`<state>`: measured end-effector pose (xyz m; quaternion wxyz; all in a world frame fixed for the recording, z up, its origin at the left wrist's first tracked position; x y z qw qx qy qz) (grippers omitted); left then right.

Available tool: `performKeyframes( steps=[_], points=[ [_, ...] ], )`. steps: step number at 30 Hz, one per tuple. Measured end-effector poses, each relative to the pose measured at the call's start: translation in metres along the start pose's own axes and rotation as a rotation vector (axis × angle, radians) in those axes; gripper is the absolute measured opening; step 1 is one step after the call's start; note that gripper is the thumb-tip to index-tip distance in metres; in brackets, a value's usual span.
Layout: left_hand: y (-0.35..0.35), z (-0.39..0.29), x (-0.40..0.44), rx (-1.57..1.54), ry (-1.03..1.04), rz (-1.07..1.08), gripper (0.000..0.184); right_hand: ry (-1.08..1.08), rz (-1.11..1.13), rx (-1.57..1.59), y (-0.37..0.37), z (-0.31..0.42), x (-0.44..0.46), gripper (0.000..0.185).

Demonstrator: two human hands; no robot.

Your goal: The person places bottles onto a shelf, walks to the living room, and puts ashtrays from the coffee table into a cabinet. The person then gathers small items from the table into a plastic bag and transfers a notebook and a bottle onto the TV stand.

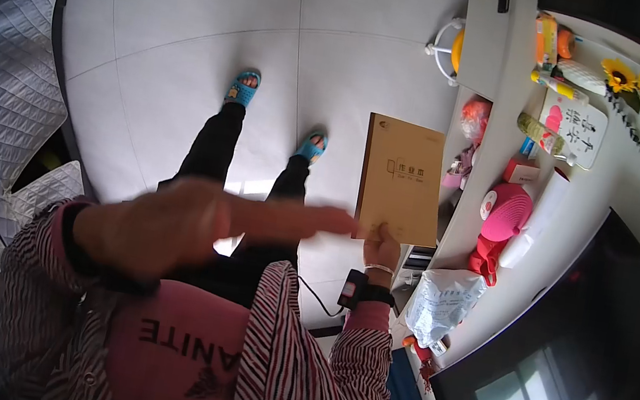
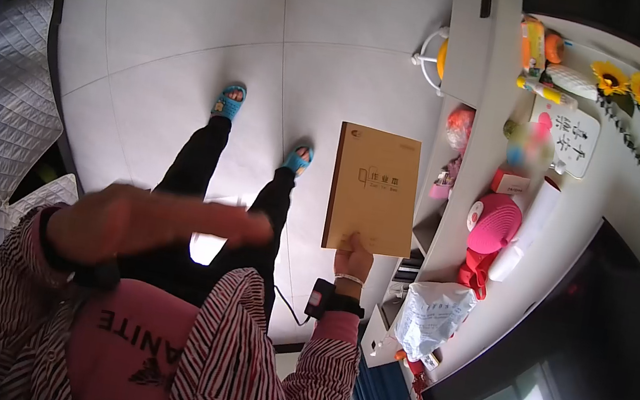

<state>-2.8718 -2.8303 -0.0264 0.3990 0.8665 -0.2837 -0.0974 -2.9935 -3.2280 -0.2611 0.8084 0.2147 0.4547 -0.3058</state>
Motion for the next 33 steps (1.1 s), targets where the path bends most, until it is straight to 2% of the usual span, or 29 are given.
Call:
performKeyframes(
  steps=[3,5,6,8,10,11,12,13,14,15,16,17,18,19,20,21,23,24,25,26,30,31,33],
  points=[
    [-0.089,0.108,-0.054,0.242,-0.405,-0.34,0.055,0.067,0.07,-0.121,-0.011,0.003,0.008,0.034],
    [-0.118,0.157,-0.098,0.373,-0.59,-0.453,0.047,0.089,0.323,-0.13,0.006,0.006,0.007,0.035],
    [-0.114,0.165,-0.102,0.535,-0.703,-0.372,0.051,0.133,0.357,-0.17,0.014,0.009,0.005,0.042],
    [-0.09,0.164,-0.086,0.457,-0.501,-0.47,0.044,0.18,0.437,-0.238,0.028,0.019,-0.001,0.044],
    [-0.082,0.215,-0.104,0.469,-0.478,-0.521,0.057,0.221,0.604,-0.341,0.092,0.02,-0.021,0.046],
    [-0.063,0.218,-0.091,0.365,-0.617,-0.524,0.071,0.241,0.651,-0.448,0.121,0.017,-0.035,0.045],
    [-0.043,0.186,-0.071,0.33,-0.236,-0.533,0.072,0.256,0.704,-0.555,0.149,0.015,-0.05,0.045],
    [-0.035,0.178,-0.064,0.265,-0.129,-0.507,0.071,0.285,0.755,-0.6,0.18,0.005,-0.064,0.044],
    [-0.018,0.137,-0.054,0.281,-0.088,-0.509,0.067,0.311,0.808,-0.645,0.21,-0.005,-0.078,0.043],
    [-0.019,0.133,-0.06,0.258,-0.132,-0.507,0.064,0.41,0.891,-0.563,0.244,-0.021,-0.115,0.043],
    [-0.018,0.097,-0.078,0.262,0.108,-0.717,0.057,0.442,0.967,-0.604,0.269,-0.04,-0.146,0.04],
    [-0.02,0.075,-0.096,0.193,0.178,-0.952,0.053,0.47,1.046,-0.644,0.291,-0.055,-0.164,0.036],
    [-0.03,0.065,-0.125,0.131,0.29,-1.082,0.05,0.194,1.317,-1.014,0.303,-0.075,-0.176,0.038],
    [-0.042,0.053,-0.155,0.058,0.406,-1.187,0.047,0.134,1.392,-1.246,0.318,-0.099,-0.193,0.037],
    [-0.049,0.035,-0.194,0.035,0.43,-1.274,0.045,0.057,1.481,-1.473,0.334,-0.123,-0.21,0.038],
    [-0.052,0.021,-0.234,0.002,0.443,-1.344,0.043,0.253,1.35,-1.605,0.339,-0.146,-0.233,0.037],
    [-0.061,0.001,-0.334,0.095,0.545,-1.593,0.036,0.218,1.336,-1.501,0.361,-0.17,-0.223,0.035],
    [-0.072,-0.001,-0.341,0.179,0.529,-1.713,0.034,0.152,1.288,-1.697,0.376,-0.135,-0.196,0.057],
    [-0.071,-0.003,-0.394,0.052,0.665,-1.777,0.029,0.05,1.192,-1.918,0.382,-0.132,-0.194,0.079],
    [-0.071,-0.002,-0.436,0.002,0.702,-1.829,0.031,0.011,1.21,-1.941,0.393,-0.132,-0.186,0.079],
    [-0.031,-0.036,-0.567,0.021,0.879,-2.015,0.035,-0.008,0.772,-1.531,0.436,-0.133,-0.127,0.026],
    [-0.021,-0.049,-0.588,0.016,0.929,-2.059,0.036,-0.009,0.788,-1.531,0.453,-0.147,-0.131,0.026],
    [-0.011,-0.07,-0.627,-0.08,1.184,-2.034,0.037,-0.023,0.815,-1.554,0.485,-0.174,-0.148,0.032]
  ],
)
Point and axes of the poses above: each hand's wrist, its own x-axis towards the middle knuckle, its own y-axis out of the palm, z = x × y, the point moved 8 cm from there along x, towards the middle knuckle, and after that the axes turned 6 degrees about y, right-handed, at the moved point
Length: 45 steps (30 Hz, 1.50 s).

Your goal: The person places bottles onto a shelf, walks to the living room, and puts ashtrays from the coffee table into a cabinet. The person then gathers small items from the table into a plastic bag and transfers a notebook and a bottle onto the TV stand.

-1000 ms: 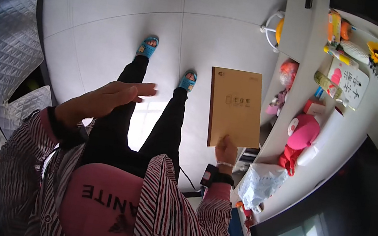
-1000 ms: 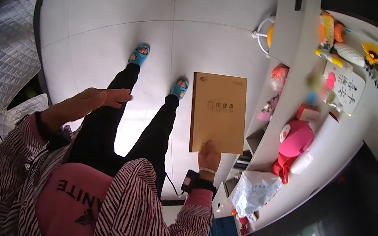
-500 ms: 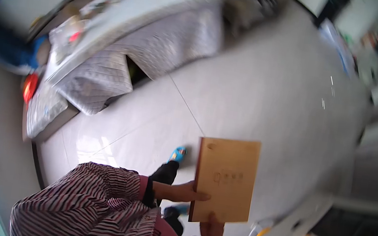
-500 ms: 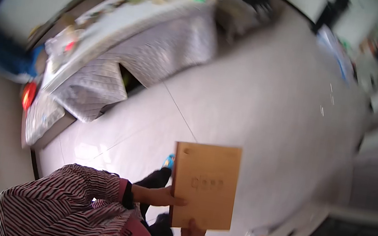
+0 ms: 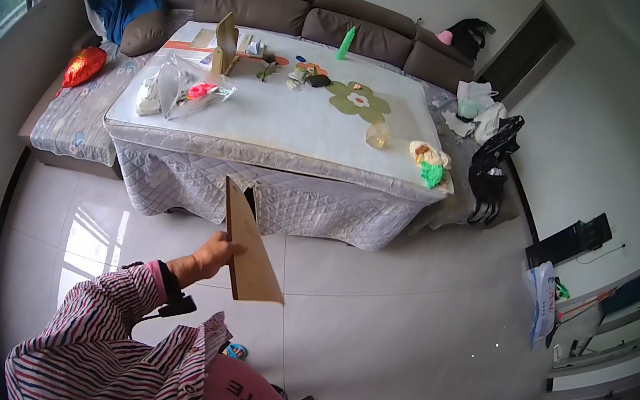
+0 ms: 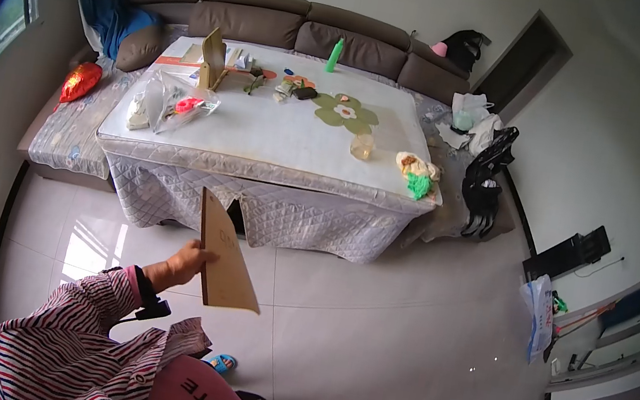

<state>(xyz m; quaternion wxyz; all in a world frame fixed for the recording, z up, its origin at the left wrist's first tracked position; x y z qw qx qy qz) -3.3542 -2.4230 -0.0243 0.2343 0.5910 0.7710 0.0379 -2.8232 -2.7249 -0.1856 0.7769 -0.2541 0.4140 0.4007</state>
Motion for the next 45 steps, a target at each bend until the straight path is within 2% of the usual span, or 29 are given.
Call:
performKeyframes(
  steps=[2,4,6,8,12,16,19,23,27,28,31,33,34,36,38,40,42,45],
  points=[
    [-0.004,-0.035,0.031,-0.031,0.065,-0.008,0.038,-0.008,0.087,0.0,0.031,0.045,0.019,0.033],
    [-0.004,-0.073,0.064,-0.157,0.193,-0.05,0.033,0.006,0.284,-0.372,0.071,0.081,0.058,0.058],
    [-0.008,-0.107,0.099,-0.151,0.257,-0.034,0.033,-0.212,0.222,-0.276,0.122,0.156,0.054,0.033],
    [-0.016,-0.145,0.134,-0.139,0.404,-0.066,0.032,-0.246,0.24,-0.292,0.158,0.205,0.068,0.032],
    [-0.029,-0.183,0.183,-0.192,0.444,-0.086,0.03,-0.265,0.285,-0.359,0.247,0.3,0.095,0.025],
    [-0.045,-0.187,0.212,-0.075,0.446,-0.188,0.029,-0.289,0.381,-0.4,0.341,0.371,0.129,0.022],
    [-0.054,-0.178,0.221,0.136,0.258,-0.211,0.031,-0.416,0.558,-0.6,0.423,0.43,0.144,0.018],
    [-0.073,-0.174,0.248,0.162,0.177,-0.21,0.033,-0.565,0.671,-0.768,0.522,0.49,0.145,0.016],
    [-0.079,-0.172,0.297,0.325,0.048,-0.147,0.042,-0.589,0.756,-0.789,0.599,0.517,0.141,0.017],
    [-0.072,-0.183,0.306,0.535,-0.018,-0.128,0.043,-0.591,0.766,-0.791,0.612,0.518,0.14,0.017],
    [-0.102,-0.174,0.366,0.451,0.099,-0.106,0.049,-0.582,0.848,-0.789,0.642,0.511,0.132,0.018],
    [-0.15,-0.176,0.397,1.223,-0.093,-0.321,0.052,-0.565,0.841,-0.86,0.647,0.503,0.137,0.019],
    [-0.178,-0.174,0.413,1.616,0.002,-0.486,0.05,-0.545,0.826,-0.929,0.646,0.497,0.141,0.02],
    [-0.176,-0.199,0.438,1.355,0.073,-0.607,0.044,-0.493,0.779,-0.927,0.643,0.496,0.144,0.021],
    [-0.164,-0.216,0.486,1.236,0.187,-0.522,0.039,-0.434,0.725,-0.926,0.651,0.499,0.139,0.022],
    [-0.139,-0.228,0.533,1.208,0.387,-0.394,0.034,-0.477,0.697,-0.962,0.668,0.508,0.126,0.024],
    [-0.112,-0.24,0.576,1.27,0.4,-0.333,0.026,-0.487,0.714,-1.003,0.696,0.515,0.114,0.025],
    [-0.102,-0.245,0.643,1.274,0.529,-0.39,0.038,-0.566,0.757,-1.018,0.753,0.529,0.085,0.024]
  ],
)
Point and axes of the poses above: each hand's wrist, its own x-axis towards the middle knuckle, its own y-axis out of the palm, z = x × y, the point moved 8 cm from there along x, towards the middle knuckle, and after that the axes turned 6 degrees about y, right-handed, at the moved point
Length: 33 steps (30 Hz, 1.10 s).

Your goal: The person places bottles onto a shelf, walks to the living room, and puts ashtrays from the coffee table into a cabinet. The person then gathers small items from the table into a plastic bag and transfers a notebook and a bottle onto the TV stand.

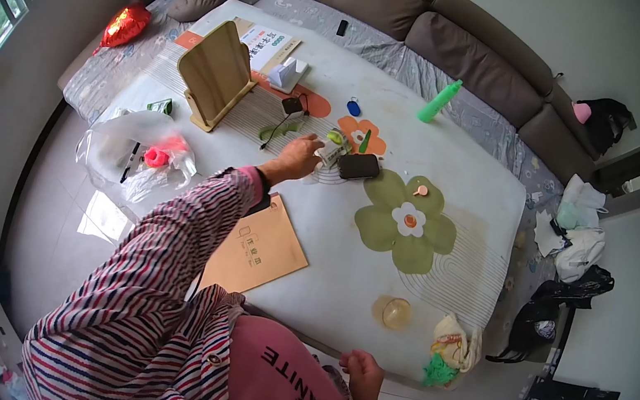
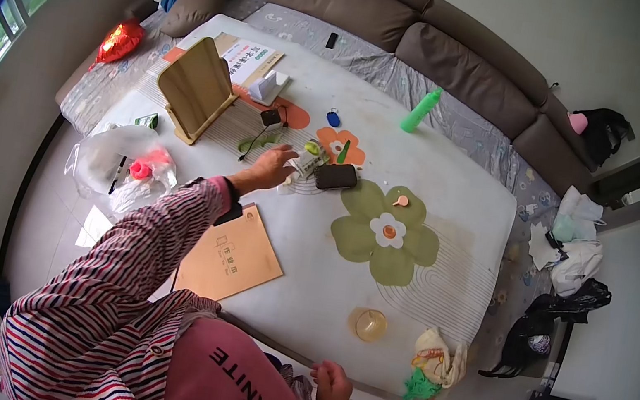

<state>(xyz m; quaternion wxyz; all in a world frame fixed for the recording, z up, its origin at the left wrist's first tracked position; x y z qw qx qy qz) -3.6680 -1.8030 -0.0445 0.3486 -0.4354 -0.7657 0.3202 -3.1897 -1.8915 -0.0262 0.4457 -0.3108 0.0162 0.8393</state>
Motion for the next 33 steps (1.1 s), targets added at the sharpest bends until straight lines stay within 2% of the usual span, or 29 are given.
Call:
performKeyframes(
  steps=[1,2,4,5,7,9,12,15,16,17,18,20,21,22,23,24,25,27,31,33],
  points=[
    [0.007,-0.001,0.014,0.041,0.023,-0.043,0.045,-0.035,0.014,-0.017,0.005,0.018,0.009,0.024],
    [0.017,-0.001,0.025,0.032,0.015,-0.03,0.045,-0.064,0.024,-0.033,0.01,0.037,0.013,0.023],
    [0.031,-0.002,0.041,0.202,0.02,-0.061,0.065,-0.062,0.056,-0.083,0.019,0.068,0.027,0.023],
    [0.037,-0.003,0.045,0.194,0.015,-0.054,0.065,-0.079,0.086,-0.124,0.024,0.083,0.036,0.023],
    [0.052,0.006,0.045,0.161,-0.147,0.096,0.077,-0.093,0.109,-0.137,0.032,0.102,0.054,0.023],
    [0.048,0.002,0.044,0.163,-0.122,0.088,0.079,-0.098,0.134,-0.144,0.043,0.116,0.07,0.023],
    [0.052,0.016,0.034,-0.013,-0.181,0.043,0.074,-0.118,0.182,-0.169,0.063,0.125,0.11,0.023],
    [0.047,0.027,0.022,-0.017,-0.255,-0.024,0.066,-0.253,0.249,-0.297,0.091,0.141,0.156,0.023],
    [0.039,0.031,0.017,-0.16,-0.33,-0.096,0.057,-0.308,0.244,-0.372,0.1,0.149,0.174,0.024],
    [0.032,0.036,0.011,-0.302,-0.405,-0.168,0.049,-0.369,0.211,-0.38,0.108,0.16,0.19,0.025],
    [0.024,0.035,0.007,-0.299,-0.411,-0.171,0.049,-0.426,0.176,-0.387,0.115,0.171,0.205,0.027],
    [0.01,0.033,-0.006,-0.538,-0.399,-0.154,0.038,-0.492,0.075,-0.39,0.123,0.181,0.243,0.03],
    [0.0,0.03,-0.016,-0.535,-0.403,-0.155,0.038,-0.415,0.021,-0.511,0.127,0.186,0.261,0.035],
    [-0.003,0.028,-0.027,-0.81,-0.474,-0.144,0.035,-0.34,-0.036,-0.633,0.127,0.191,0.279,0.039],
    [-0.006,0.023,-0.037,-1.086,-0.542,-0.128,0.032,-0.559,-0.149,-0.712,0.13,0.206,0.291,0.045],
    [-0.02,0.019,-0.044,-1.085,-0.549,-0.126,0.032,-0.774,-0.259,-0.787,0.133,0.217,0.296,0.051],
    [-0.03,0.014,-0.054,-1.165,-0.609,-0.087,0.031,-0.767,-0.246,-0.79,0.136,0.224,0.31,0.051],
    [-0.042,0.014,-0.077,-1.257,-0.725,-0.044,0.032,-0.927,-0.155,-1.175,0.164,0.235,0.324,0.06],
    [-0.06,0.038,-0.107,-1.252,-0.684,-0.068,0.034,-0.909,-0.062,-1.253,0.176,0.226,0.338,0.061],
    [-0.064,0.044,-0.113,-1.262,-0.684,-0.105,0.035,-0.63,0.03,-1.361,0.174,0.222,0.34,0.056]
  ],
)
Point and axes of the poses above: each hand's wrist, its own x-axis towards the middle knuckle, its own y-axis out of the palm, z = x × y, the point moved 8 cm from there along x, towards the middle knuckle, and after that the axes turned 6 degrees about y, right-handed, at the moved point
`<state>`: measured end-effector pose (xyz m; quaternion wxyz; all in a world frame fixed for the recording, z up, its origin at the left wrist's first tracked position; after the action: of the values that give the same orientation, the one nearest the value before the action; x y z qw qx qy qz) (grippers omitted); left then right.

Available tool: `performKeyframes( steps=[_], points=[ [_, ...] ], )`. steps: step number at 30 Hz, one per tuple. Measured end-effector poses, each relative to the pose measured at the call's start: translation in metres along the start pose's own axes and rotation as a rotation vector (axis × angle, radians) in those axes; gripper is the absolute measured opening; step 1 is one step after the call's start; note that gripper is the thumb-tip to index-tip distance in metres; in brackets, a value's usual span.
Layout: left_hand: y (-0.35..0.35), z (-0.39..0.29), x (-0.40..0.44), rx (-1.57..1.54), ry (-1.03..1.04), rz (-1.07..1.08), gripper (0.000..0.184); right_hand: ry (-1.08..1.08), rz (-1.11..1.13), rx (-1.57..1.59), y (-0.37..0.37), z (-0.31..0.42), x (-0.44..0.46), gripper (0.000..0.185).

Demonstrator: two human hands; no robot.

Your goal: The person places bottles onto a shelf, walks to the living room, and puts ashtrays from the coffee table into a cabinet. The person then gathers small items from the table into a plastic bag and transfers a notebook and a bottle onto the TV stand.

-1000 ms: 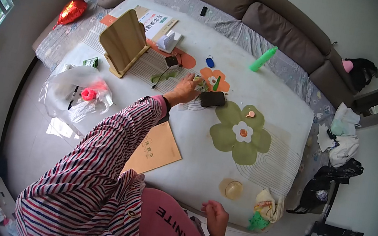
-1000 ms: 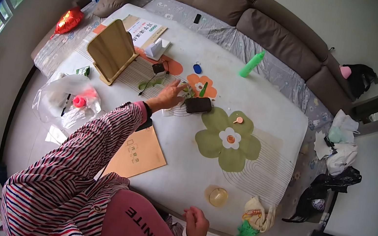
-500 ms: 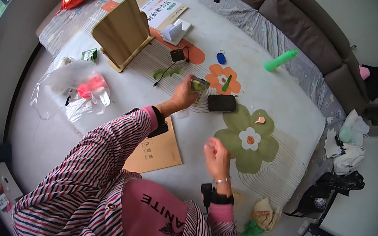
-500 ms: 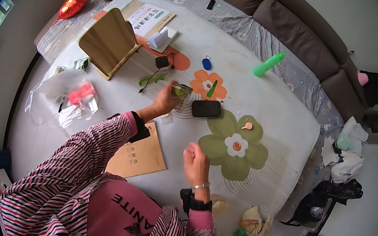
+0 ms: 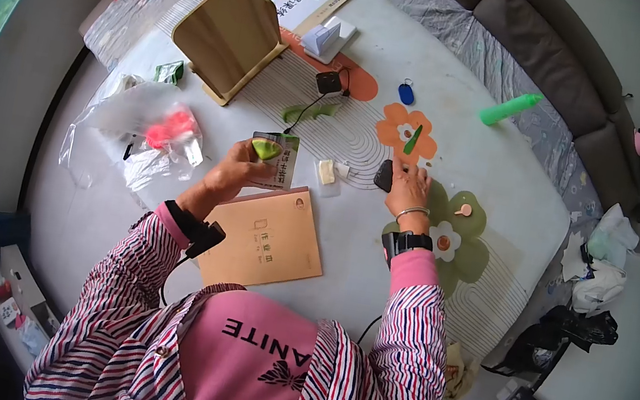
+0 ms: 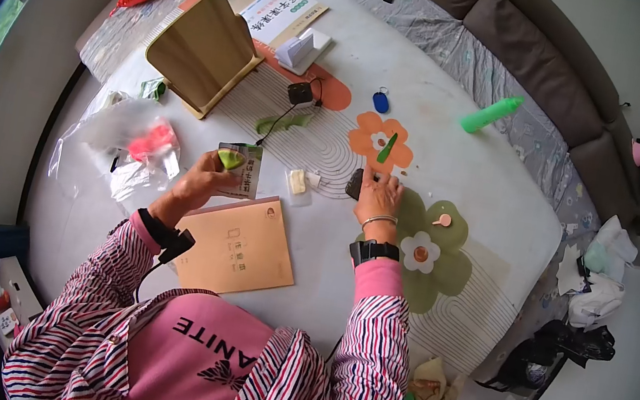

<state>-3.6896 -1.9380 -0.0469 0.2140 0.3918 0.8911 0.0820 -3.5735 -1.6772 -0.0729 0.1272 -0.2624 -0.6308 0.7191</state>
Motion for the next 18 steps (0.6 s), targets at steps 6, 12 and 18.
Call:
performKeyframes(
  steps=[6,12,18],
  points=[
    [0.025,0.021,0.005,0.064,-0.146,0.107,0.036,0.382,-0.021,0.357,-0.011,-0.027,-0.041,0.039],
    [0.109,0.074,-0.005,0.011,-0.202,0.337,0.042,0.285,-0.196,1.804,-0.044,0.018,-0.141,0.032],
    [0.165,0.077,-0.014,0.279,-0.137,0.746,0.058,0.635,-0.041,2.1,0.037,0.005,-0.188,0.036]
  ],
)
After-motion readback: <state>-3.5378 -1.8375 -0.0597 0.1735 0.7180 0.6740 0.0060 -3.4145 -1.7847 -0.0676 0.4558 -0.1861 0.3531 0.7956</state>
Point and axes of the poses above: each hand's wrist, its own x-axis towards the middle knuckle, its own y-axis out of the palm, z = x × y, the point moved 8 cm from there along x, towards the middle knuckle, and after that the axes turned 6 degrees about y, right-handed, at the moved point
